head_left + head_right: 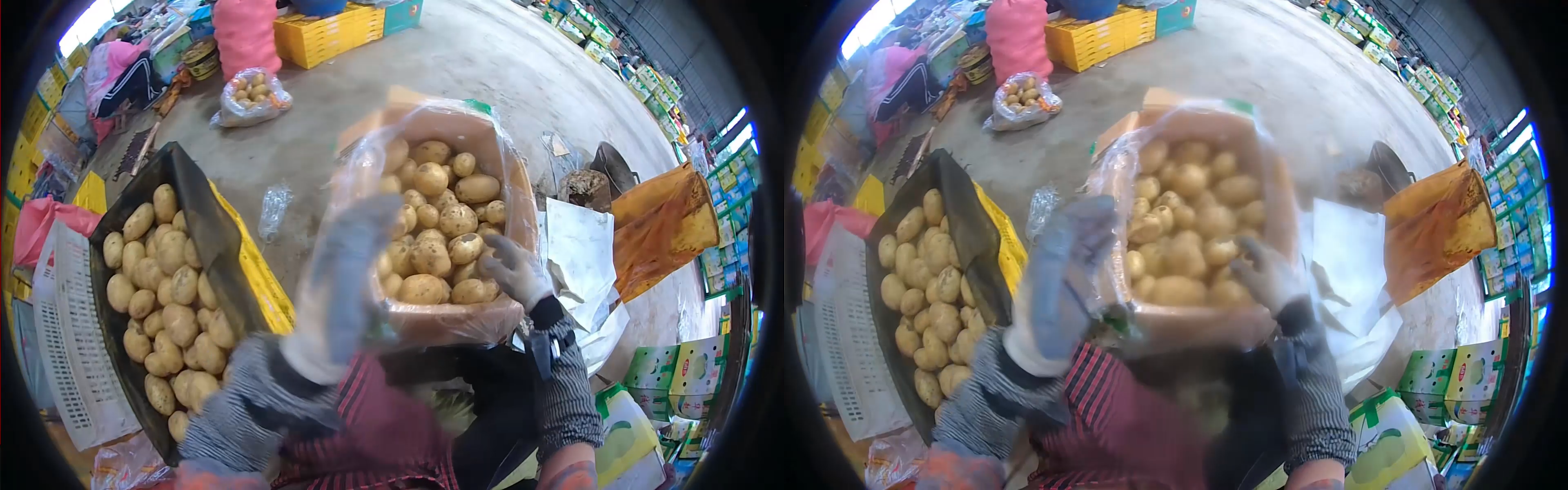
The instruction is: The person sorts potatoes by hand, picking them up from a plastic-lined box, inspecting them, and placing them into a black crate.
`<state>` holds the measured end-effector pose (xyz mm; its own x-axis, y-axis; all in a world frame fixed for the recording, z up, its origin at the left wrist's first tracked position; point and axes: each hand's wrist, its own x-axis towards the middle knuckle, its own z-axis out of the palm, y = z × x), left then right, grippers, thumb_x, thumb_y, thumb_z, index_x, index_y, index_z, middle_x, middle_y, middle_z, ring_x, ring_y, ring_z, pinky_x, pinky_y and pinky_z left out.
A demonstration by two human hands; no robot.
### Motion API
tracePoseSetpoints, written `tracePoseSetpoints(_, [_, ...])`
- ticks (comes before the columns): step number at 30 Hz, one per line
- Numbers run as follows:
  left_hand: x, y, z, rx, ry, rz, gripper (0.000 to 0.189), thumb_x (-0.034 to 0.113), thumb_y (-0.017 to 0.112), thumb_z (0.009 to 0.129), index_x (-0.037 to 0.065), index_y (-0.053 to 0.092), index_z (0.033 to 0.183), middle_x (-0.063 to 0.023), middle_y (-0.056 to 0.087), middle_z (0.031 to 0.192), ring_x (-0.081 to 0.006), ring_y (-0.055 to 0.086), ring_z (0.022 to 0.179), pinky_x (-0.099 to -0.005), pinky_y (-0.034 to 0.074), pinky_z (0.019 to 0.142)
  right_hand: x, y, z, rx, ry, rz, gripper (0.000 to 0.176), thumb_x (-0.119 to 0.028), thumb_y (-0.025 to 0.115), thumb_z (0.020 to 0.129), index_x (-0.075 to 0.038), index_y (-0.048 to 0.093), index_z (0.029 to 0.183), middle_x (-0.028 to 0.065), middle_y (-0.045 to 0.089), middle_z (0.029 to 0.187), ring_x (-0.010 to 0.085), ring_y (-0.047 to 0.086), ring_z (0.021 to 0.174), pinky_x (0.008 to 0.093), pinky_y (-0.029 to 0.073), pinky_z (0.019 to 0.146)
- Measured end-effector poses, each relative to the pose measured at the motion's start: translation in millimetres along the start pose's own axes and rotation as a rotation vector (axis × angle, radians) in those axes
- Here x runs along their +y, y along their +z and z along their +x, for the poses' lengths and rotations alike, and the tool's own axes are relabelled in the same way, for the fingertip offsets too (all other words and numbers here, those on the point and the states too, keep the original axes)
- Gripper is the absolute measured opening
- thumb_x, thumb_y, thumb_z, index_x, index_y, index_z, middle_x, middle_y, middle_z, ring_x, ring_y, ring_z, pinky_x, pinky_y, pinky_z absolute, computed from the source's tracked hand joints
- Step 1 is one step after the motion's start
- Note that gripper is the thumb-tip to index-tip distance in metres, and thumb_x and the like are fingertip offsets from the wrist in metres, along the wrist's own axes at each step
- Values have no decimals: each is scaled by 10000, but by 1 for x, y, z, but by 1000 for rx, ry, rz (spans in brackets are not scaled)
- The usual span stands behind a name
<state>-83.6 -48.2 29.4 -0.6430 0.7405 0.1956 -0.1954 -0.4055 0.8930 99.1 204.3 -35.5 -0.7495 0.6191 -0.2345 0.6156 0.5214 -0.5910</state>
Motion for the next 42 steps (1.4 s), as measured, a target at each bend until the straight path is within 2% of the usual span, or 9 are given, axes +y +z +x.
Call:
tracePoseSetpoints(4, [-51, 74, -6, -12, -168, 3, 375, 162, 394, 1049, -44, 514, 1339, -155, 580, 1297, -247, 538, 1234, -359, 416, 1084, 42, 33, 77, 95, -380, -305, 538, -307, 691, 874, -30, 559, 1315, 207, 639, 1214, 372, 634, 1088, 417, 499, 947])
tracePoseSetpoints(5, [-61, 77, -8, -6, -238, -6, 367, 156, 394, 1048, -44, 517, 1329, -155, 588, 1284, -247, 543, 1226, -364, 415, 1083, 34, 34, 90, 4, -134, -134, 546, -299, 695, 856, -34, 554, 1313, 204, 600, 1276, 385, 595, 1139, 440, 465, 994])
tracePoseSetpoints(10, [-77, 70, -2, 253, -331, -314, 404, 275, 453, 1033, -25, 530, 1292, -140, 597, 1266, -243, 576, 1170, -403, 425, 1070, 37, 38, 186, 245, -252, -580, 566, -257, 697, 820, -53, 530, 1321, 201, 554, 1313, 363, 571, 1183, 452, 457, 992])
tracePoseSetpoints(14, [-94, 52, 0, 347, -284, -339, 498, 373, 512, 1007, -11, 507, 1324, -151, 568, 1303, -287, 583, 1171, -449, 439, 1081, 47, 45, 283, 333, -71, -637, 467, -213, 614, 843, -56, 541, 1277, 177, 654, 1108, 352, 671, 945, 490, 547, 798])
tracePoseSetpoints(17, [-87, 51, 8, 255, -306, -369, 418, 280, 432, 1047, 22, 482, 1372, -130, 559, 1349, -262, 542, 1244, -433, 412, 1094, 71, 68, 326, 361, 29, -578, 508, -311, 633, 874, -130, 515, 1334, 158, 607, 1261, 299, 574, 1199, 532, 426, 997])
tracePoseSetpoints(26, [-100, 54, 3, 228, -352, -433, 494, 366, 513, 1008, 61, 471, 1395, -121, 483, 1401, -288, 532, 1208, -451, 436, 1084, -9, 6, 121, -69, -269, 470, 768, -259, 814, 718, -95, 433, 1365, 216, 599, 1251, 357, 590, 1178, 425, 466, 1019])
tracePoseSetpoints(31, [-97, 66, -4, -12, -750, -1023, 498, 392, 513, 1021, 76, 473, 1405, -126, 542, 1385, -281, 560, 1229, -449, 472, 1063, -52, -11, -36, -32, -462, 555, 878, -213, 807, 746, -101, 351, 1488, 243, 531, 1366, 342, 530, 1285, 404, 423, 1082])
tracePoseSetpoints(36, [-72, 80, -29, -308, -476, -589, 589, 270, 529, 1023, 216, 209, 1514, -166, 508, 1340, -319, 572, 1193, -491, 520, 997, -65, -25, -100, 299, -448, 211, 713, -188, 775, 801, -82, 460, 1431, 240, 566, 1320, 346, 578, 1223, 414, 472, 1016])
tracePoseSetpoints(42, [-82, 79, -39, -485, -304, -341, 659, 195, 620, 967, 240, 216, 1486, -180, 430, 1382, -346, 563, 1184, -522, 563, 923, -79, -23, -129, 374, -204, 64, 516, -377, 575, 977, -2, 543, 1330, 169, 688, 1082, 342, 671, 1004, 389, 522, 899])
